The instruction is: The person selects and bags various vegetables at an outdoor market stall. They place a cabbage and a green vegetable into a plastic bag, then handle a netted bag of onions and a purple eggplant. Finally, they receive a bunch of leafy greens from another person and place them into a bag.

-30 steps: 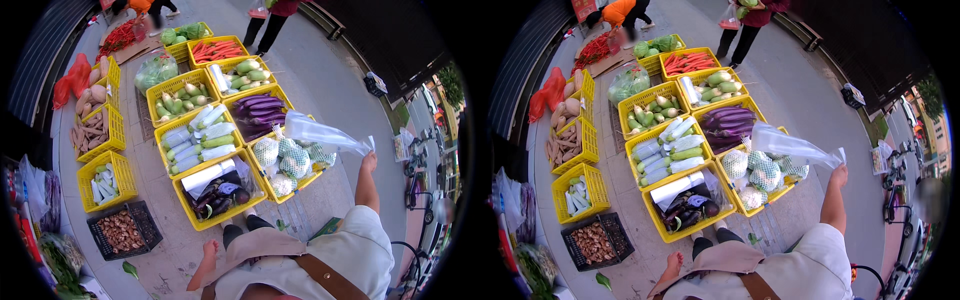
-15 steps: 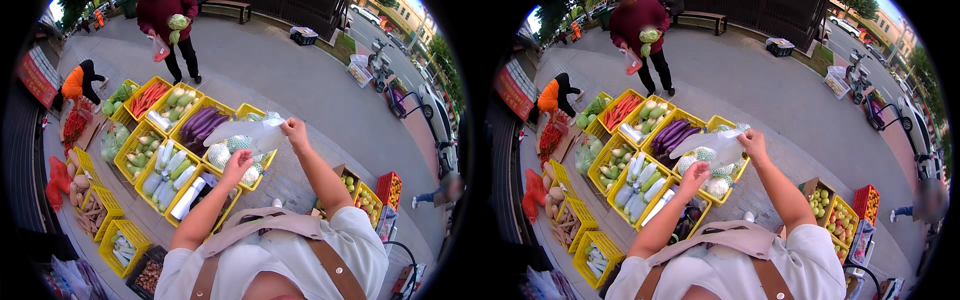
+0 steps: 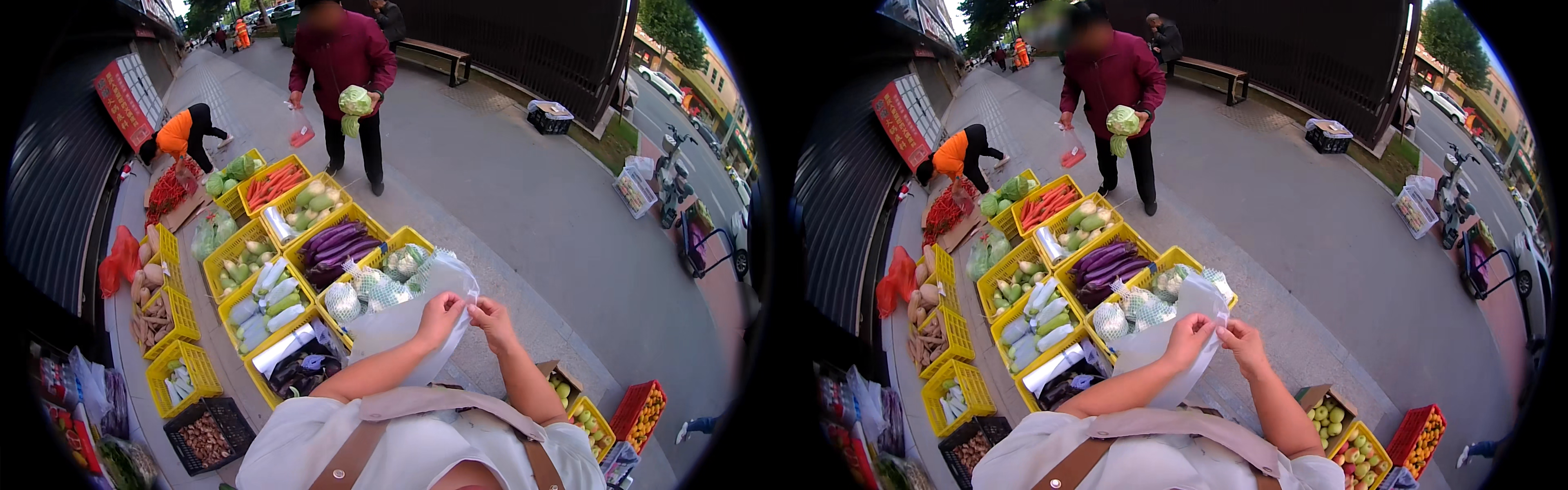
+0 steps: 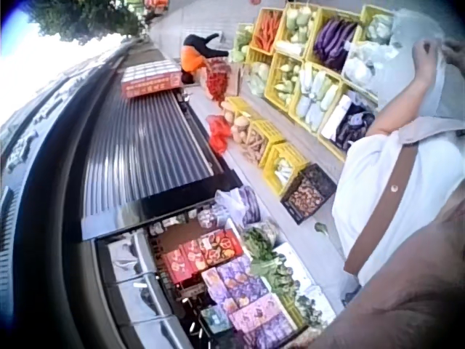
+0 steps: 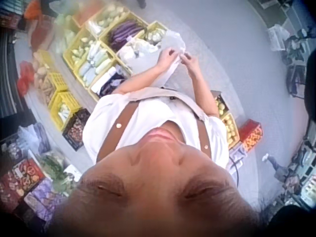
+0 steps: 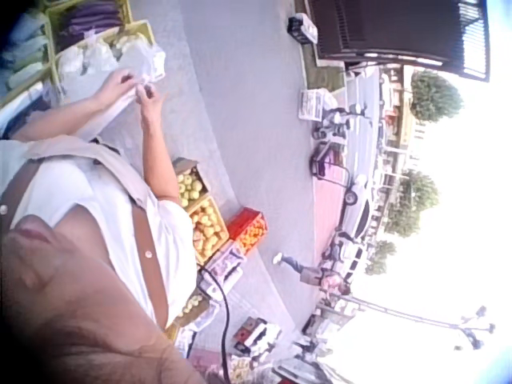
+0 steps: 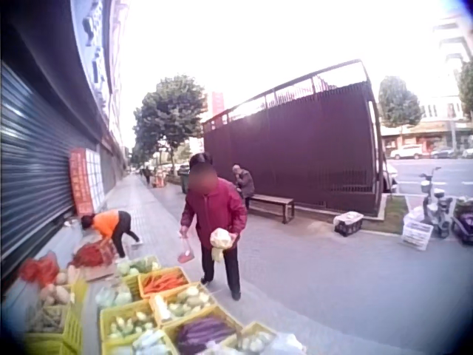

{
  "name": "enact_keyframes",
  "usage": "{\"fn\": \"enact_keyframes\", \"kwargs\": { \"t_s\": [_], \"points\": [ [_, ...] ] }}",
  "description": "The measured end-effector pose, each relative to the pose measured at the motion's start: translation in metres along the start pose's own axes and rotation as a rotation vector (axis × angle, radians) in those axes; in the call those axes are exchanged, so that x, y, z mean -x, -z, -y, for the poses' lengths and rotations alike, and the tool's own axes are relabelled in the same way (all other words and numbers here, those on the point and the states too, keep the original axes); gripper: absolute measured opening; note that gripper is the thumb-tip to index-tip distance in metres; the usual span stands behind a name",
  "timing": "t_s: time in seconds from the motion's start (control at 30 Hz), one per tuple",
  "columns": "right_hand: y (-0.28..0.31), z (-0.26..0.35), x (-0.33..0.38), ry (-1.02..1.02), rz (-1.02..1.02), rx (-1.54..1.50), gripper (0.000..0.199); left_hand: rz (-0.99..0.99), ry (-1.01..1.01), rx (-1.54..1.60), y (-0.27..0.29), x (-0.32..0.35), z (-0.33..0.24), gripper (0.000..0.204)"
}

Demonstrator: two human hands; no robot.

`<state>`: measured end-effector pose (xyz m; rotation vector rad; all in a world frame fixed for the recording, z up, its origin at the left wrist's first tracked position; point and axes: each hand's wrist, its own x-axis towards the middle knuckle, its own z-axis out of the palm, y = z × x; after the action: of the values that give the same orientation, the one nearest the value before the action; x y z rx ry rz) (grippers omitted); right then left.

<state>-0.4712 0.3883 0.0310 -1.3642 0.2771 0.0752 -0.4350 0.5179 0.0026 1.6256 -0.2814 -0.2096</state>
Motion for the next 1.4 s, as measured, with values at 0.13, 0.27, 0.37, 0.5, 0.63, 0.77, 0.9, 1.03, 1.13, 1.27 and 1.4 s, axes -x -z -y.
{"fn": "enact_keyframes", "kwargs": {
  "t_s": [0.13, 0.27, 0.37, 0.5, 0.63, 0.77, 0.9, 1.03, 1.13, 1.27, 1.4],
  "points": [
    [0.037, -0.012, -0.028, -0.094, 0.008, -0.014, 0.010, -0.045, 0.031, 0.000, -0.021, -0.029, 0.016, 0.013],
    [0.062, -0.012, -0.076, -0.087, -0.070, 0.050, 0.009, -0.107, -0.034, -0.148, -0.033, -0.066, 0.014, 0.014],
    [0.071, 0.012, -0.118, -0.087, -0.193, -0.114, 0.015, -0.101, -0.115, -0.210, -0.041, -0.107, 0.006, 0.015],
    [0.093, 0.048, -0.175, -0.203, -0.071, -0.161, 0.018, 0.250, 0.179, 0.227, -0.057, -0.169, 0.041, 0.018],
    [0.109, 0.078, -0.223, -0.173, -0.076, -0.173, 0.011, 0.208, 0.294, 0.318, -0.062, -0.230, 0.010, 0.016],
    [0.114, 0.088, -0.263, -0.267, -0.023, -0.276, 0.005, 0.116, 0.237, 0.359, -0.067, -0.266, -0.004, 0.016],
    [0.107, 0.097, -0.296, -0.359, 0.040, -0.331, 0.007, 0.064, 0.075, 0.115, -0.071, -0.295, 0.018, 0.018],
    [0.116, 0.086, -0.341, -0.357, 0.195, -0.271, 0.008, -0.106, 0.232, 0.271, -0.074, -0.309, 0.023, 0.016],
    [0.117, 0.089, -0.362, -0.341, 0.311, -0.241, 0.011, -0.263, 0.284, 0.344, -0.086, -0.314, 0.005, 0.012],
    [0.119, 0.095, -0.369, -0.428, 0.448, -0.246, 0.013, -0.394, 0.225, 0.306, -0.092, -0.319, 0.030, 0.011],
    [0.130, 0.096, -0.376, -0.478, 0.503, -0.266, 0.013, -0.492, 0.270, 0.605, -0.097, -0.322, 0.019, 0.012]
  ]
}}
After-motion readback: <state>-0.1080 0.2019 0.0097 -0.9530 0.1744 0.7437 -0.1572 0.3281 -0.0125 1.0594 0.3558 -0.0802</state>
